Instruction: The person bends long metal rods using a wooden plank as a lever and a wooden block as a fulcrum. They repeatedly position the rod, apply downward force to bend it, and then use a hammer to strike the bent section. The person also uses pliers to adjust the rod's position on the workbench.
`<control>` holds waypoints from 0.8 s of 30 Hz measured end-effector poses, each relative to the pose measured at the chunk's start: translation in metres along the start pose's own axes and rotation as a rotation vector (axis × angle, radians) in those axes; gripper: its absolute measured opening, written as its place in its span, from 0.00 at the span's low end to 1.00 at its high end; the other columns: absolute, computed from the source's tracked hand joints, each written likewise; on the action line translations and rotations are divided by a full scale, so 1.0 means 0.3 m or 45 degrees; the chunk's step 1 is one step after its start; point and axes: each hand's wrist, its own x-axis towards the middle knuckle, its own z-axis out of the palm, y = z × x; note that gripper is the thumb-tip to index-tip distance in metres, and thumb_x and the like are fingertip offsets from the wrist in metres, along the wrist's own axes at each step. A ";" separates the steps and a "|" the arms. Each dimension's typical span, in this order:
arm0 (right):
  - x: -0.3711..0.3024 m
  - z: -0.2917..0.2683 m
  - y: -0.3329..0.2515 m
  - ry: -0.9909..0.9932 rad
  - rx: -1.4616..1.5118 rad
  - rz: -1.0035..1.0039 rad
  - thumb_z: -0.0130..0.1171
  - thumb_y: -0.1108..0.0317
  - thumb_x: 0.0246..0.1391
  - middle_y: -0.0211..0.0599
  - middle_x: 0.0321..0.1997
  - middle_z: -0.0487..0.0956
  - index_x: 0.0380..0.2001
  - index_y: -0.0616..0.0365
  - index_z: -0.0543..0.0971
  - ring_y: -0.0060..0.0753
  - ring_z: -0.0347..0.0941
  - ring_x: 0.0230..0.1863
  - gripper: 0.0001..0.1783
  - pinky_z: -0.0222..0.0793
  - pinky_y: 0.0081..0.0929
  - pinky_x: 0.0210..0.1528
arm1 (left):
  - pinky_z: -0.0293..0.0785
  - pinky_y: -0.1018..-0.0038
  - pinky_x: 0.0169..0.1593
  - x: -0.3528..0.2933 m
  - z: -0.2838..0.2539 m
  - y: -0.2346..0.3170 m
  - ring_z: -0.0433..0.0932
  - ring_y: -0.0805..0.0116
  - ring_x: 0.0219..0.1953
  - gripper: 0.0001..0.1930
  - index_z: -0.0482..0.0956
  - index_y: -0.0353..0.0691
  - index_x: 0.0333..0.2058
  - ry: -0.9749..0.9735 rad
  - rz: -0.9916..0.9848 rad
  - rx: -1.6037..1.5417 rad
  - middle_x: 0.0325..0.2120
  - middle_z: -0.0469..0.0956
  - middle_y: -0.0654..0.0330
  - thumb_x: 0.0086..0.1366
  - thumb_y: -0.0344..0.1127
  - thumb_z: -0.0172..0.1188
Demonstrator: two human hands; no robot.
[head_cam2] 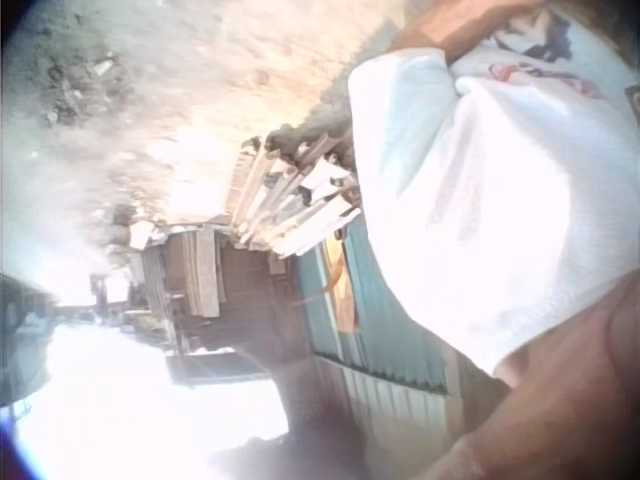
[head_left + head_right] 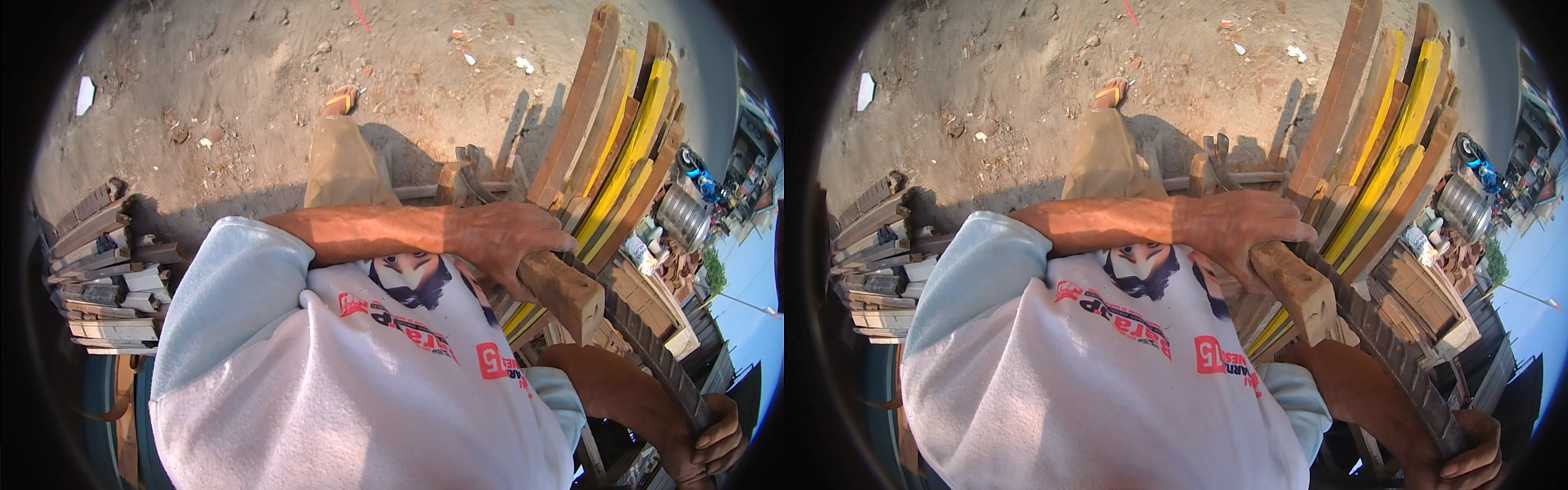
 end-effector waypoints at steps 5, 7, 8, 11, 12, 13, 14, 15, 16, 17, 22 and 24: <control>-0.295 0.005 -0.063 -0.394 0.354 -0.021 0.50 0.35 0.67 0.23 0.27 0.69 0.42 0.58 0.69 0.17 0.61 0.15 0.32 0.61 0.16 0.11 | 0.71 0.60 0.48 -0.077 0.064 0.008 0.75 0.54 0.42 0.41 0.73 0.42 0.54 -0.092 0.147 0.238 0.37 0.74 0.56 0.42 0.49 0.81; -0.409 -0.075 -0.145 -0.367 0.265 -0.111 0.50 0.35 0.67 0.21 0.25 0.66 0.42 0.57 0.70 0.15 0.62 0.16 0.31 0.63 0.13 0.15 | 0.70 0.60 0.50 -0.142 0.098 0.025 0.74 0.54 0.44 0.43 0.73 0.44 0.55 -0.282 0.021 0.272 0.39 0.74 0.56 0.40 0.49 0.82; -0.468 -0.137 -0.172 -0.170 0.367 -0.235 0.59 0.49 0.59 0.21 0.20 0.67 0.35 0.56 0.68 0.13 0.61 0.11 0.21 0.66 0.11 0.12 | 0.69 0.60 0.50 -0.133 0.103 0.002 0.74 0.54 0.46 0.44 0.73 0.45 0.56 -0.379 0.036 0.326 0.40 0.73 0.56 0.39 0.49 0.82; -0.658 -0.308 -0.340 -0.026 0.299 -0.224 0.69 0.57 0.57 0.24 0.13 0.68 0.29 0.55 0.65 0.13 0.61 0.06 0.22 0.70 0.15 0.10 | 0.69 0.56 0.53 -0.162 0.159 0.030 0.73 0.50 0.49 0.46 0.72 0.44 0.59 -0.563 0.007 0.450 0.45 0.74 0.53 0.37 0.42 0.82; -0.719 -0.352 -0.368 0.013 0.289 -0.249 0.69 0.53 0.59 0.25 0.13 0.68 0.29 0.55 0.65 0.13 0.61 0.06 0.24 0.70 0.16 0.10 | 0.69 0.55 0.54 -0.167 0.178 0.037 0.74 0.50 0.49 0.46 0.72 0.44 0.59 -0.613 -0.017 0.527 0.45 0.75 0.52 0.38 0.41 0.82; -0.779 -0.381 -0.383 0.058 0.292 -0.252 0.69 0.50 0.60 0.26 0.13 0.68 0.29 0.55 0.65 0.13 0.61 0.06 0.26 0.71 0.18 0.10 | 0.69 0.55 0.55 -0.185 0.197 0.016 0.74 0.49 0.50 0.46 0.72 0.43 0.59 -0.608 0.042 0.546 0.46 0.75 0.51 0.37 0.41 0.82; -0.821 -0.426 -0.356 0.046 0.305 -0.246 0.64 0.44 0.63 0.26 0.13 0.67 0.30 0.54 0.65 0.16 0.62 0.07 0.27 0.72 0.21 0.12 | 0.69 0.55 0.55 -0.197 0.193 -0.009 0.74 0.49 0.50 0.47 0.72 0.43 0.59 -0.559 0.075 0.613 0.46 0.75 0.51 0.37 0.42 0.82; -0.857 -0.439 -0.375 0.069 0.265 -0.236 0.62 0.41 0.63 0.27 0.14 0.66 0.31 0.54 0.65 0.17 0.63 0.09 0.28 0.75 0.23 0.16 | 0.70 0.55 0.55 -0.192 0.204 0.001 0.75 0.48 0.50 0.47 0.72 0.43 0.59 -0.536 0.124 0.622 0.47 0.76 0.50 0.36 0.42 0.82; -0.883 -0.447 -0.393 0.097 0.225 -0.214 0.60 0.39 0.63 0.27 0.14 0.66 0.32 0.54 0.65 0.19 0.64 0.10 0.29 0.77 0.26 0.19 | 0.71 0.55 0.55 -0.191 0.223 0.010 0.75 0.47 0.51 0.47 0.72 0.43 0.58 -0.512 0.163 0.622 0.47 0.76 0.50 0.36 0.42 0.82; -0.891 -0.453 -0.404 0.070 0.233 -0.212 0.58 0.36 0.63 0.28 0.15 0.67 0.33 0.54 0.66 0.22 0.66 0.11 0.30 0.78 0.29 0.22 | 0.71 0.55 0.55 -0.199 0.243 0.020 0.75 0.47 0.51 0.47 0.72 0.42 0.58 -0.479 0.189 0.623 0.47 0.76 0.50 0.35 0.42 0.82; -0.793 -0.487 -0.487 -0.138 0.270 -0.145 0.57 0.35 0.64 0.27 0.20 0.66 0.36 0.54 0.69 0.24 0.69 0.18 0.30 0.75 0.31 0.33 | 0.72 0.57 0.64 -0.126 0.343 0.238 0.76 0.48 0.59 0.51 0.67 0.43 0.67 -0.493 0.331 0.632 0.56 0.76 0.48 0.42 0.42 0.80; -0.750 -0.518 -0.738 -0.057 0.438 -0.099 0.53 0.42 0.69 0.28 0.25 0.66 0.39 0.55 0.70 0.26 0.70 0.26 0.25 0.72 0.33 0.41 | 0.75 0.57 0.62 -0.107 0.448 0.358 0.77 0.49 0.58 0.51 0.64 0.45 0.70 -0.552 0.308 0.592 0.57 0.76 0.49 0.45 0.41 0.77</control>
